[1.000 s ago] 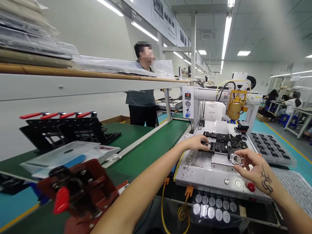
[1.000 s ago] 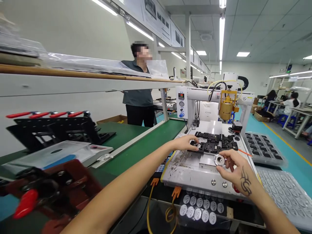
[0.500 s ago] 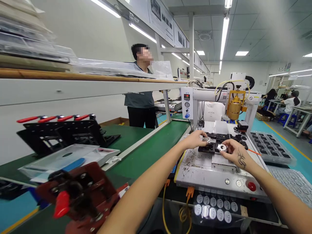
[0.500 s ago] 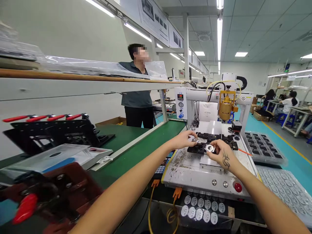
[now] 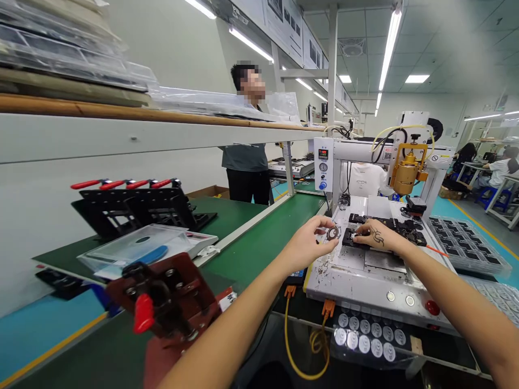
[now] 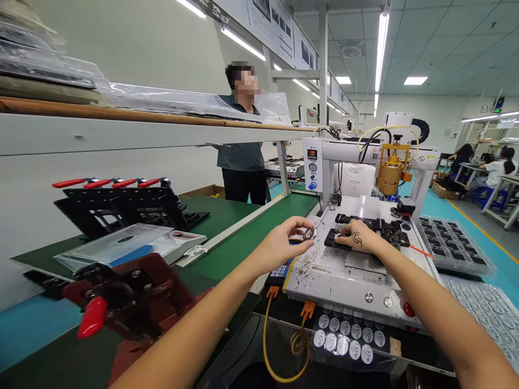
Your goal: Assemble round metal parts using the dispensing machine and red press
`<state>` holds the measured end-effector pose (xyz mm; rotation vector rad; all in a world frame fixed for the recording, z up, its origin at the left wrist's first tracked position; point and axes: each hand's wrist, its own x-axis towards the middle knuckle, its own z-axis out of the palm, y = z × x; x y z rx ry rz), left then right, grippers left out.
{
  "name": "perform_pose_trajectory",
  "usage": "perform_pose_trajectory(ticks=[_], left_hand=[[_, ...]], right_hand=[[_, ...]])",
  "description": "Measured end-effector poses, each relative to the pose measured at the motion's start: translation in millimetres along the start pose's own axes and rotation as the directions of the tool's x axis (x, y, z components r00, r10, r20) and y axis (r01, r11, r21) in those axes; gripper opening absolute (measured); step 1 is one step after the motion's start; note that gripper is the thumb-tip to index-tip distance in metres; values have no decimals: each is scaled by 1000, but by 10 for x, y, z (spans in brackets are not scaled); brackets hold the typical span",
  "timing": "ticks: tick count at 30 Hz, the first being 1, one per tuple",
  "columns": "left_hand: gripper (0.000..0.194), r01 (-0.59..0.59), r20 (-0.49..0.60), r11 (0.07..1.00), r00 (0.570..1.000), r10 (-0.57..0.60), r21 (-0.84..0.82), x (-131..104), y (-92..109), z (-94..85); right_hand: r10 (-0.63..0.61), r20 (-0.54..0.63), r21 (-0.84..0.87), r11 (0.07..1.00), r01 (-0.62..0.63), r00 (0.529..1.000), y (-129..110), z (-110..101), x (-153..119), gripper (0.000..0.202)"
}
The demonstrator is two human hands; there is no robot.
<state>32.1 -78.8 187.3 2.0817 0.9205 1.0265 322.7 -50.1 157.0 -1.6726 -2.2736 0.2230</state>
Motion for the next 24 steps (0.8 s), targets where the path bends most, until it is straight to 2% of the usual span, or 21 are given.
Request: perform_pose_trajectory(ticks=[6,9,12,15,17,18,21,24], left_hand=[[39,-21,-24,999,1000,20,-27,-247,76,30],[40,-17,-47,998,999,14,-67,-334,178,139],[40,14,-50,996,999,-18,-90,-553,206,240],[38,99,-7,988,995,-100,-117,-894,79,307],[38,148,-12,983,989,-150,-110,-1116,-66,370],[38,168,-34,981,985,-172,-93,-1208,-137,416],[40,202,-105,977,972,-209,-68,-1388,-262,602],[39,241,-112,954,958,-263,-179,-1453,-211,803]], right_hand=[[-2,-102,-71,997,-5,995,-107,37,47,27],[-14,-240,-44,999,3,971,-125,-3,-159,31],[46,-442,7,999,-47,896,-23,-85,-788,31],[190,-630,64,979,-194,753,119,-74,-1712,30],[271,-712,94,951,-294,648,207,47,-2281,27],[304,-730,108,936,-336,611,252,137,-2506,27],[372,-740,139,900,-414,561,397,424,-2885,35],[409,-721,161,884,-439,559,525,532,-2913,38]])
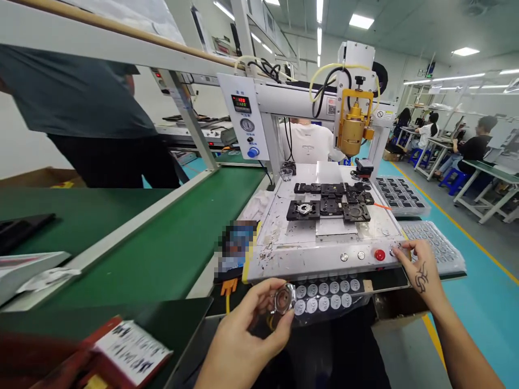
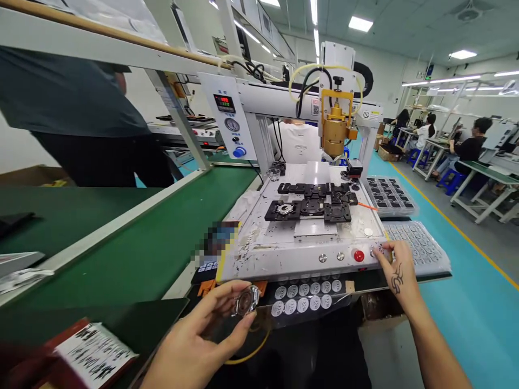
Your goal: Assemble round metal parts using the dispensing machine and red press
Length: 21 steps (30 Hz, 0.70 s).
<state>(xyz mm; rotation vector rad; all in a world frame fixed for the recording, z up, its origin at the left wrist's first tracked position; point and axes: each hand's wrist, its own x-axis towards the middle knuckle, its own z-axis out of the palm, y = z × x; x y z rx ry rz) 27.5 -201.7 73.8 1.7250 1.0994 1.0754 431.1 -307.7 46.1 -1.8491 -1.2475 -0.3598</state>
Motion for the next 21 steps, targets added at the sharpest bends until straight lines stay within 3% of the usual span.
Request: perform_pose_trajectory(ticks=[3,6,12,17,21], left_hand=[[38,89,44,986,996,-83,-140,-69,93,172],[40,165,110,955,984,-142,-247,-122,156,268],[51,377,250,791,924,-288,-482,-218,150,230],[63,502,289,658,864,-412,-561,-313,178,150],[68,535,302,582,839,-453,-613,-386,195,139]], right_hand=[[3,63,17,1000,-4,998,3,22,238,31],[-11,204,37,999,3,979,-40,21,588,22],[33,484,32,998,-56,875,-105,58,1038,12],[76,566,74,987,-142,821,-228,-82,1096,22],[57,602,150,972,-182,797,-584,-195,856,32]])
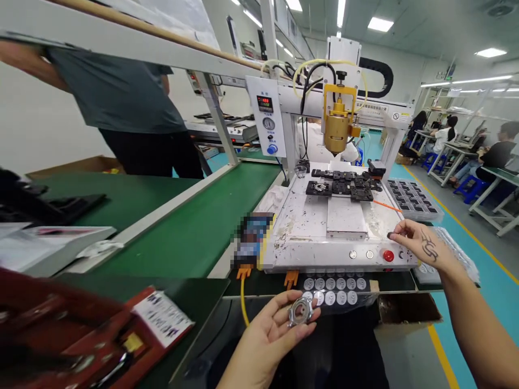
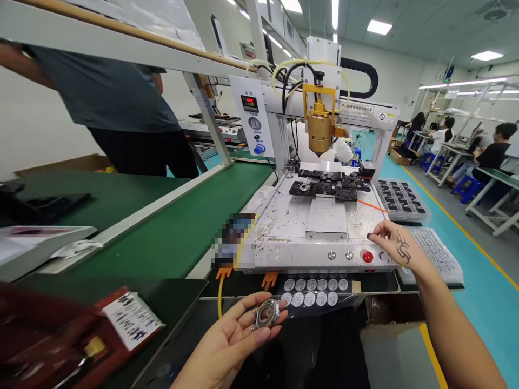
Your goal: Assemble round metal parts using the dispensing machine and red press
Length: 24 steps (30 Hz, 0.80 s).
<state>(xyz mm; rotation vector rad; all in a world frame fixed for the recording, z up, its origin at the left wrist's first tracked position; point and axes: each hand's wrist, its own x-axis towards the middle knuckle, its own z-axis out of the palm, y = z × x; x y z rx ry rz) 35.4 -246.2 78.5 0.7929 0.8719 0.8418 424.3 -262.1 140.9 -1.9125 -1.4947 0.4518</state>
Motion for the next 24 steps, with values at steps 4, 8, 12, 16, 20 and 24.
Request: perform_pose_trajectory(ticks=[4,8,12,16,20,24], left_hand=[[63,50,64,994,997,-44,-98,-47,-37,-14],[55,90,115,981,991,-71,-171,-115,-64,-41],[51,83,106,971,993,-60,-225,-208,-97,-86],[48,42,78,964,997,-22,-261,-273,-141,-123],[47,-20,61,963,997,37,-268,-302,-192,-130],[48,-50,74,969,995,70,-241,-326,-247,-147]], right_hand=[[-38,131,293,956,-2,991,-395,506,-402,32],[-50,273,530,841,-106,961,-654,1059,-709,36],[-79,279,572,814,-100,957,-788,1365,-799,38],[-95,306,625,770,-125,947,-865,1484,-799,40],[-55,370,655,724,-218,927,-860,1544,-813,40],[-35,429,690,658,-303,902,-801,1554,-842,42]])
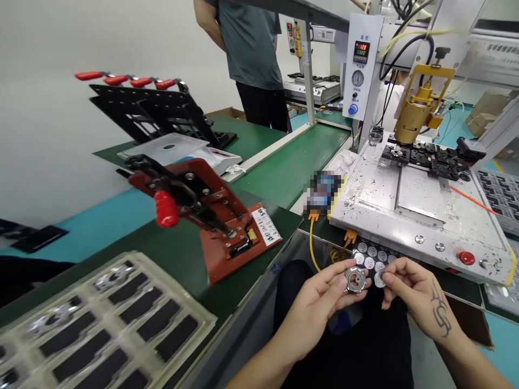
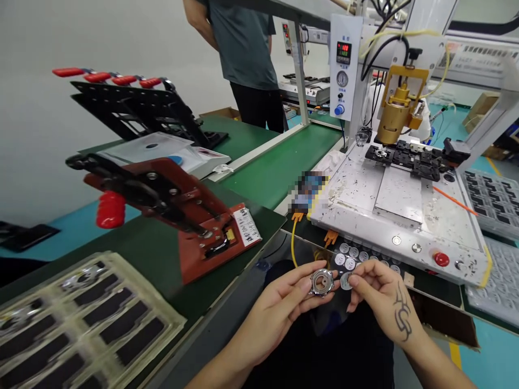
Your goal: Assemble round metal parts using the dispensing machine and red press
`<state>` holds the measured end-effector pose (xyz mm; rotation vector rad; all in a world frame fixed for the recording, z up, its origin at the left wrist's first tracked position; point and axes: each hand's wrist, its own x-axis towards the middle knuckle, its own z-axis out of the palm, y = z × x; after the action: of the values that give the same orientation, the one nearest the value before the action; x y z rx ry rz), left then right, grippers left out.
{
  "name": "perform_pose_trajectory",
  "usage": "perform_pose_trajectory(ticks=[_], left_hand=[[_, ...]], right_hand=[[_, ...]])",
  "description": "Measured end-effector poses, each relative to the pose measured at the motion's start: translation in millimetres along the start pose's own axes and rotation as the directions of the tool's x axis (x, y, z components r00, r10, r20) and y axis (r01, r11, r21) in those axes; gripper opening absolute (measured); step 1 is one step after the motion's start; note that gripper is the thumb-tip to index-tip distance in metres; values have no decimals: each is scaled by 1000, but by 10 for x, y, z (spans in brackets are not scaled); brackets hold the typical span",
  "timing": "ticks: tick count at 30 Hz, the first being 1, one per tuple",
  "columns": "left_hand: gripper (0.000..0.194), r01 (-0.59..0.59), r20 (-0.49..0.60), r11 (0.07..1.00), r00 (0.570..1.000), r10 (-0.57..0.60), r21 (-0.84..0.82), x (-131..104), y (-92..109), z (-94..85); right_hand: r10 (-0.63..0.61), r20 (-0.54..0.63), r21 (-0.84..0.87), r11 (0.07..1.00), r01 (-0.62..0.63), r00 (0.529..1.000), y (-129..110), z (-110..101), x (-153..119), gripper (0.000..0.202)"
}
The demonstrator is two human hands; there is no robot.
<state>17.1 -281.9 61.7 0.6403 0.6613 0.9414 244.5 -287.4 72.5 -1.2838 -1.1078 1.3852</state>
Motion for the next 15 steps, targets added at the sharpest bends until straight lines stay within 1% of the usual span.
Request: perform_pose_trajectory(ticks=[4,7,10,15], left_hand=[[45,-19,19,1000,1000,19,18,-27,-24,-20],[46,-8,37,1000,999,7,23,-36,-21,-15],[47,-1,44,1000,999,0,26,-36,-18,-10],[45,-8,40,1000,999,7,25,-24,-37,-22]], right_hand=[[37,5,33,999,-37,999,8,-61,-53,39],[74,55,57,995,-77,996,6,-92,-80,36],[107,124,118,986,-121,987,20,-91,-80,36],[123,140,118,983,-140,982,42,-57,-54,39]])
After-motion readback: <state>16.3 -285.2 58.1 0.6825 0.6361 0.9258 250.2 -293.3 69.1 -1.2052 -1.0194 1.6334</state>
